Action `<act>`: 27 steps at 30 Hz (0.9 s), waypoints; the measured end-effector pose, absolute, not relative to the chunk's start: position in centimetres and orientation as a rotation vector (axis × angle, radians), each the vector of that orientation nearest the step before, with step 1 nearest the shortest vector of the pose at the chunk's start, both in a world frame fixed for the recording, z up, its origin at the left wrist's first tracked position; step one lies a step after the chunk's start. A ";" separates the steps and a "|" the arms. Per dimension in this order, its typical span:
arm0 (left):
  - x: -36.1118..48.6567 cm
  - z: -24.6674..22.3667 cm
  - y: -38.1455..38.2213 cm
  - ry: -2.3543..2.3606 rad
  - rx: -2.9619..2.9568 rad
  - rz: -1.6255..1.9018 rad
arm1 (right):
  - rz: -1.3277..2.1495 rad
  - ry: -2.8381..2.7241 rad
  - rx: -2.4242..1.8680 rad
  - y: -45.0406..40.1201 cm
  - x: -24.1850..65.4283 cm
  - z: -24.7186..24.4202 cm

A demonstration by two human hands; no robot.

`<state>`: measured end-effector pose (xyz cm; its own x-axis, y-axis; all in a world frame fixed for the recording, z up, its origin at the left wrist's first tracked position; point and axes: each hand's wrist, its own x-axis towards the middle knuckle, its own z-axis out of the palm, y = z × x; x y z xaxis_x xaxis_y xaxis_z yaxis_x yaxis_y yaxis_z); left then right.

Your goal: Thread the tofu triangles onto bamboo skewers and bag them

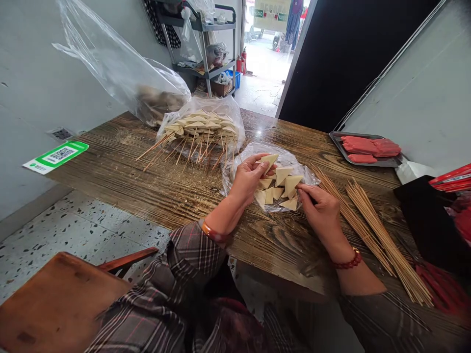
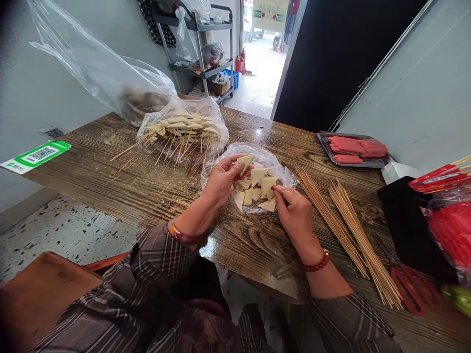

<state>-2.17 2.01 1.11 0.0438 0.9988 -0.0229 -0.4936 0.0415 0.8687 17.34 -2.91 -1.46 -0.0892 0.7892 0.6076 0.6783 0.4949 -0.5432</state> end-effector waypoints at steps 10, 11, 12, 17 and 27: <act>-2.6 1.0 2.3 0.742 0.740 1.336 | 0.158 -1.839 -1.211 -3.1 17.1 -1.3; -2.6 1.0 2.3 0.705 0.738 1.328 | 0.157 -1.839 -1.204 -3.1 17.1 -1.3; -2.5 0.9 2.3 0.674 0.737 1.321 | 0.155 -1.839 -1.200 -3.1 17.0 -1.3; -2.1 0.9 2.1 0.627 0.736 1.318 | 0.154 -1.827 -1.209 -3.1 17.1 -1.6; -1.7 0.8 1.8 0.623 0.727 1.317 | 0.177 -1.814 -1.219 -2.9 17.1 -2.1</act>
<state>-1.67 1.81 0.78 0.1536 0.9881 -0.0009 -0.6267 0.0981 0.7730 17.10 -2.93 -2.08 -0.0935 0.7932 0.6017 0.6620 0.5009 -0.5575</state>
